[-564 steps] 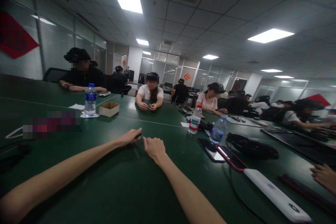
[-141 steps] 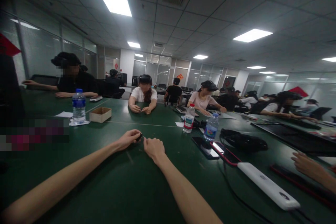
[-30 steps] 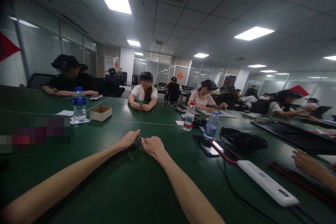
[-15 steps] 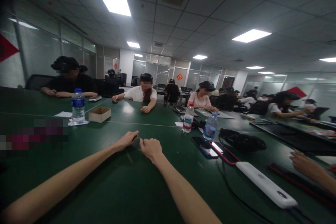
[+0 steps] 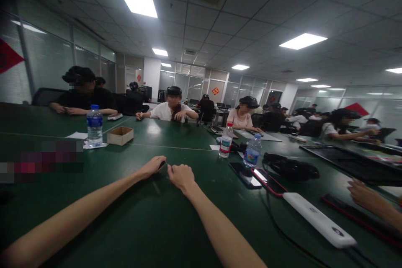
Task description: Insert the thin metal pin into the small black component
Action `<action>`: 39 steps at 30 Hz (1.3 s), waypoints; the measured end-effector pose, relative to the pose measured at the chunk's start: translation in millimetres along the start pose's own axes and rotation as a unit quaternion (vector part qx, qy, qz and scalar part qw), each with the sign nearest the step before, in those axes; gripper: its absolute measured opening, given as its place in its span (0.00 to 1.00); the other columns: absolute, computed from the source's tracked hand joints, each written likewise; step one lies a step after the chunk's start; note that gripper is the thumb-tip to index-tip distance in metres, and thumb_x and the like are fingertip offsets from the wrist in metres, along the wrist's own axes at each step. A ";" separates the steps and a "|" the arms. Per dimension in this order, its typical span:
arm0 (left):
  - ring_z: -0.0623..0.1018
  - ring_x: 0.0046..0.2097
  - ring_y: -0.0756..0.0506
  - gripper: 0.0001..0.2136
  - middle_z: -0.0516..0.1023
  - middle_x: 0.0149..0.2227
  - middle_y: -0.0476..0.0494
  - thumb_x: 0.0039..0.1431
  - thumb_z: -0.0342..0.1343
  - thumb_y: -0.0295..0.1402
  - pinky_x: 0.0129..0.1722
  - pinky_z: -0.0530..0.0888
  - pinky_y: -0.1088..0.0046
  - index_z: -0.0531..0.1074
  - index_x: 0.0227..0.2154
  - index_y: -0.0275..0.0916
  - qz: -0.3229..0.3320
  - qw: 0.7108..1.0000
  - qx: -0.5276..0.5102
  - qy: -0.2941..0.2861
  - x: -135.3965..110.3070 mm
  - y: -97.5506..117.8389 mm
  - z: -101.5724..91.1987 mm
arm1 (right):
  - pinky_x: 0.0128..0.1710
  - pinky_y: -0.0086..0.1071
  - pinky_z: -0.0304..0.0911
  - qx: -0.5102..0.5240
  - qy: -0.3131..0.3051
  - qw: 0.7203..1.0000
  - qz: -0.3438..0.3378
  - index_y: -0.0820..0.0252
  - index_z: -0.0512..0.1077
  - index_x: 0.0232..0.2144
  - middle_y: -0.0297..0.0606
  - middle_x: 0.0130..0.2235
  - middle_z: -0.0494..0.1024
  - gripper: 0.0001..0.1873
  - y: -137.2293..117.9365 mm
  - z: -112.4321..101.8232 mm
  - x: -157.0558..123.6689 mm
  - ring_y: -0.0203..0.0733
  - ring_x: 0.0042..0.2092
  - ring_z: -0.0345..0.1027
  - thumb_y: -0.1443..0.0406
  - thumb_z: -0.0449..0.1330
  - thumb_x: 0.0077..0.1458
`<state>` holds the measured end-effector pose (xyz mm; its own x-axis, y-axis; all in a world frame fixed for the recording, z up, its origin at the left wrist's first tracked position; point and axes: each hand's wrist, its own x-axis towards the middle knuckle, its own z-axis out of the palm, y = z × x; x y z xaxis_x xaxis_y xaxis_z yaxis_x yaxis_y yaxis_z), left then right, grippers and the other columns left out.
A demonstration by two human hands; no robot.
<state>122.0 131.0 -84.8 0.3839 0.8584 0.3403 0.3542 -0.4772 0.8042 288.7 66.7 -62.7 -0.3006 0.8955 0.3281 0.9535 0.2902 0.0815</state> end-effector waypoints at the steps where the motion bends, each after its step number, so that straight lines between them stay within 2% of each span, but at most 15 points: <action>1: 0.62 0.28 0.49 0.16 0.61 0.22 0.51 0.59 0.39 0.42 0.28 0.59 0.76 0.61 0.22 0.38 0.008 1.000 0.016 0.000 0.3 0.2 -0.8 | 0.37 0.30 0.63 -0.001 -0.003 1.000 0.000 0.60 0.77 0.35 0.46 0.35 0.79 0.37 -0.1 -0.1 0.2 0.41 0.35 0.74 0.50 0.32 0.66; 5: 0.62 0.30 0.49 0.10 0.63 0.26 0.50 0.56 0.45 0.38 0.31 0.60 0.75 0.61 0.24 0.37 0.077 0.992 0.095 -0.001 2.2 -2.9 -3.5 | 0.41 0.32 0.63 -0.011 -0.020 1.000 -0.001 0.60 0.77 0.36 0.47 0.37 0.79 0.36 0.6 -1.1 1.5 0.43 0.38 0.74 0.50 0.33 0.66; 7: 0.62 0.31 0.50 0.10 0.63 0.27 0.50 0.56 0.45 0.38 0.31 0.59 0.75 0.62 0.26 0.37 0.098 0.990 0.101 0.003 3.3 -7.0 -3.5 | 0.42 0.33 0.62 -0.014 -0.026 1.000 -0.006 0.60 0.77 0.37 0.47 0.37 0.79 0.36 1.5 -2.4 2.1 0.44 0.39 0.74 0.51 0.33 0.66; 11: 0.60 0.27 0.51 0.17 0.61 0.24 0.51 0.59 0.42 0.47 0.26 0.58 0.76 0.62 0.27 0.37 0.038 0.999 -0.007 0.015 5.5 -16.0 0.4 | 0.41 0.32 0.63 -0.016 -0.029 0.999 -0.022 0.60 0.77 0.36 0.46 0.37 0.80 0.36 0.6 -6.8 1.0 0.43 0.38 0.74 0.51 0.32 0.66; 16: 0.57 0.21 0.53 0.24 0.56 0.20 0.55 0.56 0.40 0.57 0.21 0.53 0.77 0.60 0.27 0.38 -0.059 0.984 -0.166 0.026 6.6 -17.2 4.6 | 0.41 0.34 0.63 -0.043 -0.038 0.990 -0.126 0.59 0.77 0.35 0.45 0.36 0.80 0.33 -9.5 -8.9 -2.6 0.45 0.37 0.74 0.48 0.37 0.64; 18: 0.57 0.20 0.53 0.25 0.56 0.19 0.55 0.55 0.41 0.59 0.20 0.53 0.77 0.60 0.26 0.38 -0.071 0.981 -0.179 0.020 5.9 -15.5 4.6 | 0.39 0.34 0.63 -0.043 -0.021 0.993 -0.107 0.59 0.77 0.35 0.45 0.36 0.80 0.33 -11.4 -7.1 -3.1 0.44 0.36 0.74 0.49 0.36 0.64; 22: 0.59 0.21 0.52 0.26 0.59 0.19 0.54 0.54 0.41 0.60 0.21 0.55 0.76 0.61 0.25 0.37 -0.063 0.988 -0.141 0.014 4.4 -12.7 3.7 | 0.35 0.32 0.63 -0.021 0.017 1.000 -0.002 0.61 0.76 0.35 0.47 0.34 0.79 0.36 -7.8 -1.7 -1.8 0.43 0.34 0.74 0.52 0.32 0.66; 24: 0.60 0.22 0.52 0.27 0.59 0.19 0.53 0.54 0.41 0.60 0.22 0.55 0.76 0.61 0.23 0.37 -0.058 0.991 -0.124 0.014 3.9 -11.9 3.1 | 0.35 0.31 0.63 -0.005 0.018 1.000 0.018 0.61 0.76 0.34 0.47 0.34 0.79 0.37 -5.6 0.5 -1.0 0.42 0.34 0.74 0.51 0.31 0.66; 29: 0.60 0.22 0.51 0.27 0.59 0.18 0.53 0.56 0.38 0.59 0.23 0.56 0.76 0.60 0.22 0.37 -0.053 0.993 -0.106 0.002 2.2 -9.0 1.7 | 0.38 0.33 0.62 0.014 0.001 0.999 0.036 0.61 0.77 0.36 0.48 0.36 0.79 0.38 -4.7 2.2 0.2 0.43 0.36 0.74 0.50 0.31 0.65; 33: 0.61 0.24 0.50 0.26 0.60 0.19 0.52 0.57 0.37 0.57 0.25 0.58 0.75 0.61 0.23 0.37 -0.024 0.997 -0.070 0.023 2.2 -7.3 0.8 | 0.39 0.35 0.62 0.011 -0.014 0.999 0.029 0.61 0.77 0.37 0.49 0.37 0.79 0.37 -4.6 1.0 0.8 0.45 0.37 0.74 0.50 0.31 0.65; 39: 0.62 0.26 0.49 0.26 0.61 0.21 0.51 0.58 0.35 0.56 0.27 0.59 0.75 0.61 0.22 0.37 0.000 0.999 -0.035 0.024 5.1 -9.0 0.6 | 0.40 0.35 0.62 0.006 -0.014 0.999 0.036 0.61 0.77 0.37 0.50 0.38 0.79 0.36 -5.2 0.0 0.6 0.46 0.39 0.74 0.50 0.32 0.65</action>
<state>121.3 139.5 -90.6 0.3420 0.8674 0.3615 0.2940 -0.4642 0.8355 283.5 65.6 -62.9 -0.2320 0.9235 0.3055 0.9723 0.2289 0.0466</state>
